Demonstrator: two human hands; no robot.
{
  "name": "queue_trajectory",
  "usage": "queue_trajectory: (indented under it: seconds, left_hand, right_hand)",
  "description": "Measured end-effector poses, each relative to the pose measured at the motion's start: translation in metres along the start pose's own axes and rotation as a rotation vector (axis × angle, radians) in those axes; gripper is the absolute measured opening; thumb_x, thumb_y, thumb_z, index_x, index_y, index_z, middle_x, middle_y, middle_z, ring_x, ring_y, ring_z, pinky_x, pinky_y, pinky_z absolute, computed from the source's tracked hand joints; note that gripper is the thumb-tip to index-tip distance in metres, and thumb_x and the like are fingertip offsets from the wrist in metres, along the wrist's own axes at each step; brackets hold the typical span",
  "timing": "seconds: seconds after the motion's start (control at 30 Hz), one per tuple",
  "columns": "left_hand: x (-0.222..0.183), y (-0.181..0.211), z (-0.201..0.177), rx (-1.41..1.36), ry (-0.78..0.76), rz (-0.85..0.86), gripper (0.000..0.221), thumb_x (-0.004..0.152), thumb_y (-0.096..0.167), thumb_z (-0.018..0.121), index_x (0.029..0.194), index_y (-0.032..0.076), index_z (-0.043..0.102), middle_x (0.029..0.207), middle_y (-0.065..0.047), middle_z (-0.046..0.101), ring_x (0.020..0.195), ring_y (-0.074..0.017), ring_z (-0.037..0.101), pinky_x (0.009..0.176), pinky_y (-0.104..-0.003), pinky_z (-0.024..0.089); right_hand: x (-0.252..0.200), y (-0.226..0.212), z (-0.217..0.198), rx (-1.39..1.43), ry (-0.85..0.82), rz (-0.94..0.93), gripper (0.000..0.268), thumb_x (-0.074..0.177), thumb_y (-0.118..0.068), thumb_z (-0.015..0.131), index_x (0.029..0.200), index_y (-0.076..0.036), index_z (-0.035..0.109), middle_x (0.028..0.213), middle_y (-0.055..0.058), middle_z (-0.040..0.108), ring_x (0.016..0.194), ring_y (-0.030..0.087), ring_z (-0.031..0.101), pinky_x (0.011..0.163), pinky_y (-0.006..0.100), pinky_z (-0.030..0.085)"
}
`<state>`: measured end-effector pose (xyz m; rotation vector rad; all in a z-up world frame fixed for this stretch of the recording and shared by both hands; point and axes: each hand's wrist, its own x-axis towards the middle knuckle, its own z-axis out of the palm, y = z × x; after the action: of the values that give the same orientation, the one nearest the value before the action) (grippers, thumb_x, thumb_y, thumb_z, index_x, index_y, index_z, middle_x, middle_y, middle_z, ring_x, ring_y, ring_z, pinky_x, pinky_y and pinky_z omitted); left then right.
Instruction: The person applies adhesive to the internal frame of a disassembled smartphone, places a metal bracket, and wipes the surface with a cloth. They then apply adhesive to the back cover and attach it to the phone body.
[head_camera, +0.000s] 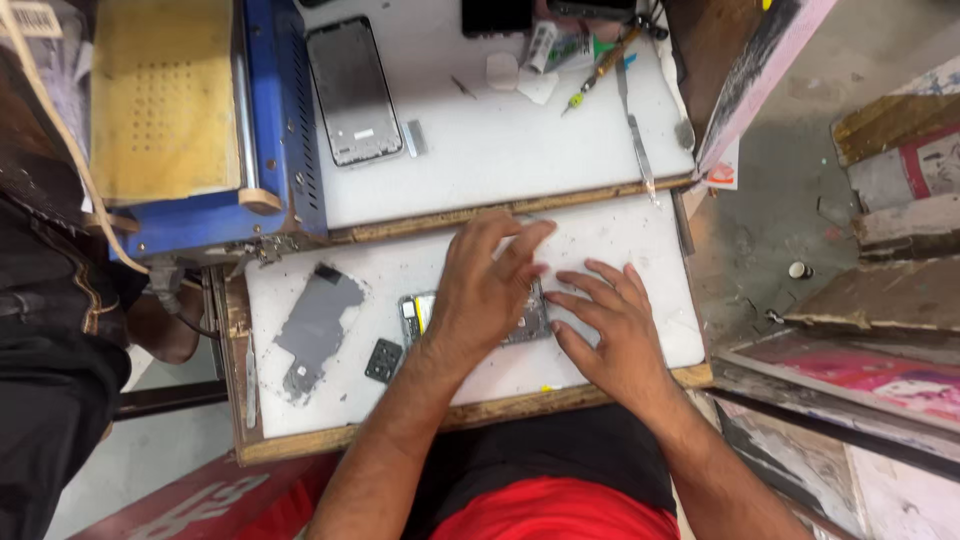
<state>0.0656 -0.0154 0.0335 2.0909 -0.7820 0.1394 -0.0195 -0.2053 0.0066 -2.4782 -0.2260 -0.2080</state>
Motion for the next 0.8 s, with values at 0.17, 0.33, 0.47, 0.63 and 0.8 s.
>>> queue_trajectory:
  seconds: [0.17,0.33,0.47,0.63,0.8]
  left_hand:
    - [-0.0002,0.0035,0.0016,-0.068,0.050,0.125,0.055,0.090,-0.004,0.064,0.139,0.020,0.059,0.123,-0.014,0.066,0.119,-0.0370,0.064,0.102,-0.047,0.056]
    - [-0.0033,0.0003,0.0023,-0.147,-0.052,0.036,0.049,0.097,-0.006,0.063,0.139,0.021,0.062,0.117,-0.011,0.068,0.111,-0.0295,0.069,0.097,-0.040,0.061]
    - [-0.0063,0.0012,0.0071,-0.037,0.091,0.101,0.049,0.093,0.000,0.071,0.137,0.016,0.059,0.118,-0.014,0.067,0.117,-0.0386,0.062,0.101,-0.049,0.052]
    - [-0.0009,0.0037,0.0031,-0.155,0.012,0.150,0.057,0.089,-0.010,0.059,0.140,0.014,0.059,0.123,-0.014,0.068,0.123,-0.0364,0.064,0.112,-0.050,0.052]
    - [-0.0009,0.0095,-0.0019,-0.163,-0.062,-0.115,0.047,0.094,-0.004,0.060,0.135,0.019,0.063,0.115,-0.012,0.068,0.102,-0.0288,0.069,0.092,-0.042,0.059]
  right_hand:
    - [0.0017,0.0013,-0.0013,0.017,-0.003,0.005,0.034,0.082,-0.018,0.077,0.116,-0.017,0.076,0.133,0.004,0.067,0.139,0.032,0.048,0.120,0.059,0.026]
    - [0.0039,-0.0003,-0.0005,0.010,0.007,-0.003,0.033,0.083,-0.019,0.077,0.115,-0.017,0.077,0.132,0.004,0.068,0.139,0.032,0.049,0.119,0.059,0.026]
    - [-0.0003,-0.0002,0.0004,0.015,0.014,-0.005,0.031,0.084,-0.019,0.077,0.115,-0.017,0.077,0.132,0.005,0.068,0.139,0.031,0.050,0.119,0.059,0.027]
    - [0.0016,-0.0001,0.0004,0.005,0.010,-0.005,0.031,0.084,-0.019,0.077,0.115,-0.016,0.077,0.131,0.005,0.068,0.138,0.034,0.050,0.118,0.060,0.027]
    - [0.0008,-0.0019,0.0006,0.011,0.022,0.001,0.029,0.084,-0.018,0.076,0.114,-0.017,0.077,0.131,0.003,0.069,0.137,0.032,0.051,0.119,0.060,0.028]
